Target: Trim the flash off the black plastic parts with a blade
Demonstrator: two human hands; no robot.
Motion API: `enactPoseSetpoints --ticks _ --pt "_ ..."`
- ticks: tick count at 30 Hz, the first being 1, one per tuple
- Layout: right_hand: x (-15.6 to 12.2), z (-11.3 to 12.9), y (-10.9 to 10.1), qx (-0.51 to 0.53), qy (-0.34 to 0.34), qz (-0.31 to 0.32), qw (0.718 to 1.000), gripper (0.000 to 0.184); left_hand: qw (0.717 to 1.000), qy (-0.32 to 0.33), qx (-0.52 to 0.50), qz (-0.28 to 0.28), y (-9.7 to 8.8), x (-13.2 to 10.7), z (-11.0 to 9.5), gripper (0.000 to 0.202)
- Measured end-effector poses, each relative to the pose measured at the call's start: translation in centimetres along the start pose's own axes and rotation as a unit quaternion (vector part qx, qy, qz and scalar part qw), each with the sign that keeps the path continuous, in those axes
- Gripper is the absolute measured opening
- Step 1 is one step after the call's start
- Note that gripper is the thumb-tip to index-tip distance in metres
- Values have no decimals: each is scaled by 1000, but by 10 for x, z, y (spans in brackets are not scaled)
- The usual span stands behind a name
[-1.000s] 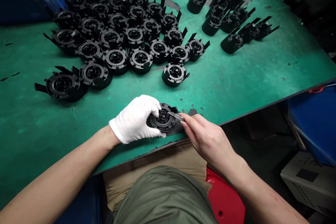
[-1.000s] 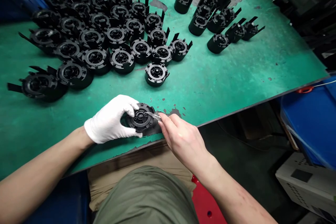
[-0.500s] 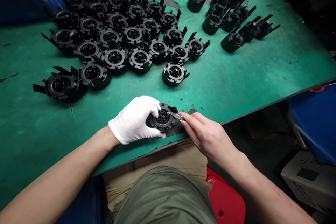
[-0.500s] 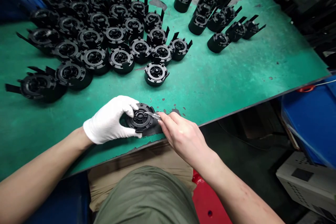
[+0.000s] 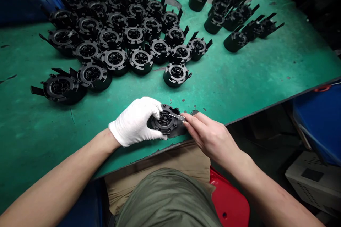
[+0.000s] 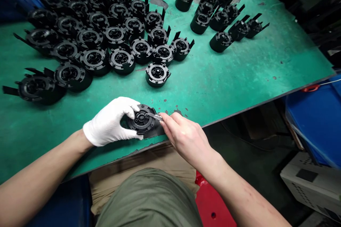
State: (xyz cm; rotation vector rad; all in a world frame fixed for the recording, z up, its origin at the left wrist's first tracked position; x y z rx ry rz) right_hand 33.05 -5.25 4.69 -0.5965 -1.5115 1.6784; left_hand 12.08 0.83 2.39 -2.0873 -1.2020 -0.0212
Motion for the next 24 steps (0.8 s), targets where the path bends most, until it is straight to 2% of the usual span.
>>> enactPoseSetpoints --ticks 6,10,14,19,24 --pt "6 5 -8 -86 -23 3 996 28 1000 -2 -4 0 -1 1 0 61" --pt "10 6 -13 -111 -60 1 992 20 1000 8 -10 -5 -2 1 -3 62" --pt "13 1 -13 -121 -93 22 988 16 1000 2 -23 -4 -2 1 -1 62" --pt "16 -6 -14 -107 -123 35 986 21 1000 -6 -28 3 -1 1 1 63" --pt "14 -5 -11 -105 -109 18 988 22 1000 7 -20 -3 -2 1 1 64"
Point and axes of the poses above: each hand's wrist, its own x-axis towards the middle knuckle, its own y-axis out of the palm, z = x × y, the point moved 7 cm from there along x, towards the middle knuckle, and after that the axes turned 5 degrees about -y, right-handed, at the moved point
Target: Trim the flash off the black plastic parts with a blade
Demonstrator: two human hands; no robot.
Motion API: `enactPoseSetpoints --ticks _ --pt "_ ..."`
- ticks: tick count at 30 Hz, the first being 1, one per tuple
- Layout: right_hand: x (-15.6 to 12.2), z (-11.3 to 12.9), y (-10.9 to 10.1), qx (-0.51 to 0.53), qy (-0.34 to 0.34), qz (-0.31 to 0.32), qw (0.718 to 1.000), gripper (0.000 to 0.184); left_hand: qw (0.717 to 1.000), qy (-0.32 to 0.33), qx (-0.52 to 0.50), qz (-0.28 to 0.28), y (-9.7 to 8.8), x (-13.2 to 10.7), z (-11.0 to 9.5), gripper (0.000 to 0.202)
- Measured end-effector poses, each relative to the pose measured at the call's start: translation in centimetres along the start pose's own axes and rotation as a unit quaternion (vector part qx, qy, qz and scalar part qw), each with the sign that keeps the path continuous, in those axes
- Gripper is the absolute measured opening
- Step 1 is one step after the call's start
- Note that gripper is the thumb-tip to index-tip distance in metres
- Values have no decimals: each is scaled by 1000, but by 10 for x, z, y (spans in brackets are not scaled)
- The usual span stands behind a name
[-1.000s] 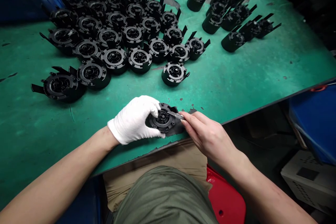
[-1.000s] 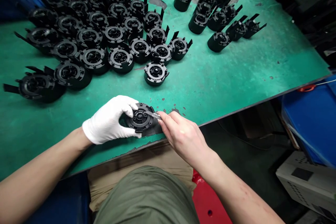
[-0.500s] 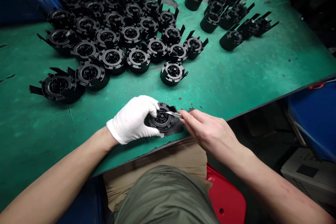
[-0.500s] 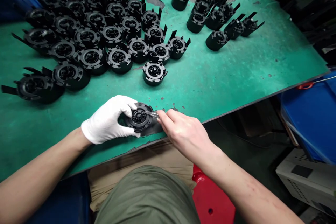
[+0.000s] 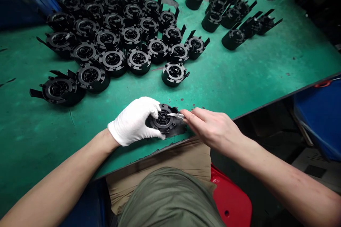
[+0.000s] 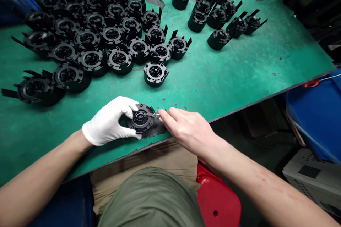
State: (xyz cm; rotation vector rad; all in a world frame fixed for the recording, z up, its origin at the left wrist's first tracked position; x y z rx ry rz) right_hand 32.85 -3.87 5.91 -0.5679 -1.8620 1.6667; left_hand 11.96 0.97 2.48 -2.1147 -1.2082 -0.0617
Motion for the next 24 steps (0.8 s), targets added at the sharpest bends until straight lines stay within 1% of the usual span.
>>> enactPoseSetpoints --ticks 4,7,9,12,15,21,24 --pt "-4 7 -1 -19 35 -26 999 24 1000 14 11 -1 0 0 -2 65" --pt "-5 12 -2 -32 31 -27 999 25 1000 9 10 -1 0 -1 -2 64" --pt "-5 13 -3 -41 24 -20 999 30 1000 3 8 1 0 -1 -1 64" --pt "-3 13 -4 -50 9 -5 999 34 1000 -4 6 4 0 0 0 64" --pt "-1 11 -5 -50 -15 5 999 30 1000 -2 6 3 1 -1 1 65" --pt "3 3 -9 -52 -70 0 996 26 1000 10 5 -5 2 -5 4 69" --pt "5 -1 -9 -40 -83 0 996 21 1000 5 11 -3 2 -6 5 69"
Point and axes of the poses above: each hand's wrist, its own x-axis towards the middle knuckle, its own y-axis out of the palm, z = x × y, the point moved 7 cm from there along x, towards the middle knuckle, and after that the axes turned 5 degrees about -y, right-handed, at the moved point
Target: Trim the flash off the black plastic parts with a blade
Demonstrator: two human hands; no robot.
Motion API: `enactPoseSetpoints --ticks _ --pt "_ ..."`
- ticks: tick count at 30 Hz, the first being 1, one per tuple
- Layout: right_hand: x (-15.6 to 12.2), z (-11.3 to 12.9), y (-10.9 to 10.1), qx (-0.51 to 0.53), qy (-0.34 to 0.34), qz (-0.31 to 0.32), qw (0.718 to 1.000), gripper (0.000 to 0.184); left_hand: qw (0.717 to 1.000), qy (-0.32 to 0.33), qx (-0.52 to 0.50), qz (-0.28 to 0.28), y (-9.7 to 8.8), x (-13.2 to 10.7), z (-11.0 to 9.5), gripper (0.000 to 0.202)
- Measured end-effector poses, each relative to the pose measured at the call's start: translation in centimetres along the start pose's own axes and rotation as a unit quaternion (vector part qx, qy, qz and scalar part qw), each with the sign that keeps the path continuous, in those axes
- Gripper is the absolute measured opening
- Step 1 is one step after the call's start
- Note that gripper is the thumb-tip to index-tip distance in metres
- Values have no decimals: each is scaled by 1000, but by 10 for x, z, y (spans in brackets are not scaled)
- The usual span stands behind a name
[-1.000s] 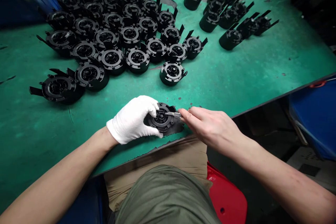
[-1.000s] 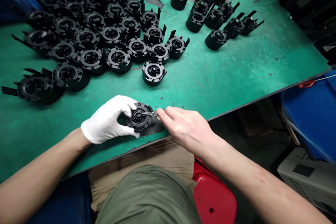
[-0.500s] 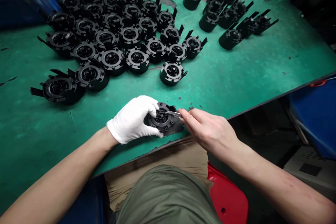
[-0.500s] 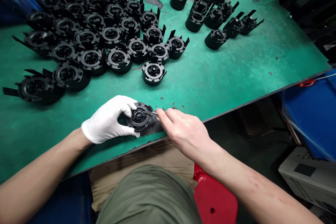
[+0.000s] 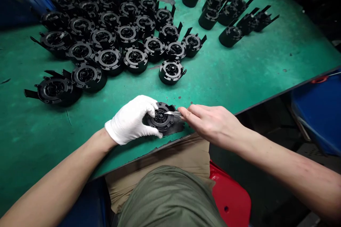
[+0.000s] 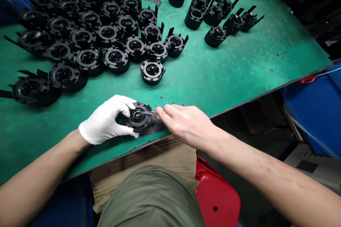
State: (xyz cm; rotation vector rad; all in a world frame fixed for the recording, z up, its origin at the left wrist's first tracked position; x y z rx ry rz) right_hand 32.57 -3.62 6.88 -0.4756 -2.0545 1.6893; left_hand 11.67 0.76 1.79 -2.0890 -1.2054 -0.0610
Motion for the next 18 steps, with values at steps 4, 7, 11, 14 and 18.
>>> enactPoseSetpoints --ticks 4,7,11,14,18 --pt "1 -5 2 18 -3 -7 1000 20 1000 2 0 1 -1 1 -2 70" --pt "2 -5 3 35 -18 -16 999 23 1000 7 3 2 -3 1 -4 69" --pt "-2 -5 4 59 9 -51 997 19 1000 0 13 7 -4 2 -5 67" --pt "-6 -2 3 60 60 -71 994 22 1000 7 12 7 -4 2 -5 67" --pt "-7 6 3 44 106 -55 992 22 1000 13 14 6 -4 1 -4 66"
Point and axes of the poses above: each hand's wrist, its own x-axis towards the middle knuckle, its own y-axis out of the palm, z = x × y, the point moved 7 cm from there along x, towards the middle knuckle, and after that the axes turned 5 degrees about -y, right-handed, at the moved point
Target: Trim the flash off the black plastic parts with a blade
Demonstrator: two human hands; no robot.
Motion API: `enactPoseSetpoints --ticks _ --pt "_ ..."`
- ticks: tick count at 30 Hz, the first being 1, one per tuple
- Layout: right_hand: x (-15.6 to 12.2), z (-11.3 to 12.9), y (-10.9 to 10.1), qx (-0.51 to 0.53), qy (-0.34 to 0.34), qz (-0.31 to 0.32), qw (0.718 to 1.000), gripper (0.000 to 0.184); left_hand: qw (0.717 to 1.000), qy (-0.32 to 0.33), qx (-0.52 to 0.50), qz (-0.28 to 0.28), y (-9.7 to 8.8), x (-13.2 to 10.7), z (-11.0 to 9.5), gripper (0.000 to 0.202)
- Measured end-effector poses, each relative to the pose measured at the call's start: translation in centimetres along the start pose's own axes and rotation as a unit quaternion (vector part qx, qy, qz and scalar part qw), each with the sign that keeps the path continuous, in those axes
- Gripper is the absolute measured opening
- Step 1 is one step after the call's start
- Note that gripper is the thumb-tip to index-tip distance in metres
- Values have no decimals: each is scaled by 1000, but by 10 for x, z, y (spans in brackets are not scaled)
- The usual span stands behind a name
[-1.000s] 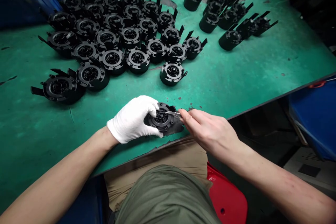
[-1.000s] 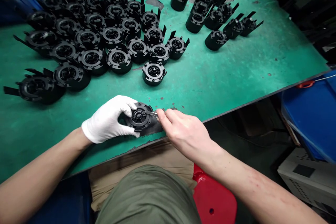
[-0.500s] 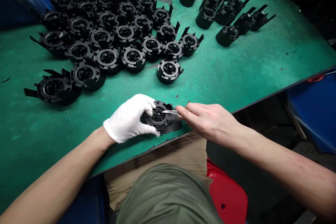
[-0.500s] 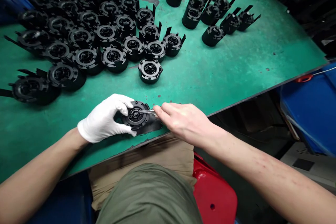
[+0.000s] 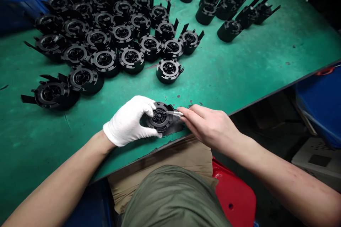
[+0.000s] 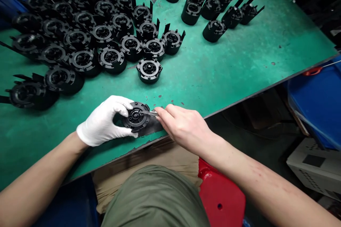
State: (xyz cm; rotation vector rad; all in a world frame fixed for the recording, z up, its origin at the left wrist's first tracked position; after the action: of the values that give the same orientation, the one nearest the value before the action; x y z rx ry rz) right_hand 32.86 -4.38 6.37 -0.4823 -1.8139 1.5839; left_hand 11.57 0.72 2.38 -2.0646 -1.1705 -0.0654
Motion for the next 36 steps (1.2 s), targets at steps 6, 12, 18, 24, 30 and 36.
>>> enactPoseSetpoints --ticks 6,12,18,24,30,36 --pt "5 4 -2 -3 -1 20 1000 24 998 -33 58 -7 3 -2 -3 107" --pt "0 -3 -12 74 -29 31 996 26 987 -140 72 19 8 9 -5 79" --pt "-1 -34 -12 128 -9 34 991 27 996 -48 25 73 3 1 -8 73" --pt "11 -19 0 111 -58 40 991 26 992 -55 81 84 15 -1 -11 120" --pt "6 5 5 170 -37 25 984 22 992 -67 67 83 10 3 -8 83" --pt "-1 39 10 224 -49 1 973 23 983 -142 -8 -113 -29 -3 15 47"
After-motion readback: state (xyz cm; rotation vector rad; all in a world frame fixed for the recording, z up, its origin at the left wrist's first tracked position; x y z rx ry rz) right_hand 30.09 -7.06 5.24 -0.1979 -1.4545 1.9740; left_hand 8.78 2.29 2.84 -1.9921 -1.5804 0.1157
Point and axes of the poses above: each hand's wrist, its own x-axis towards the middle knuckle, its own y-axis out of the palm, z = x × y, the point moved 7 cm from there along x, towards the middle knuckle, and after that the axes turned 5 degrees about -y, right-handed, at the moved point
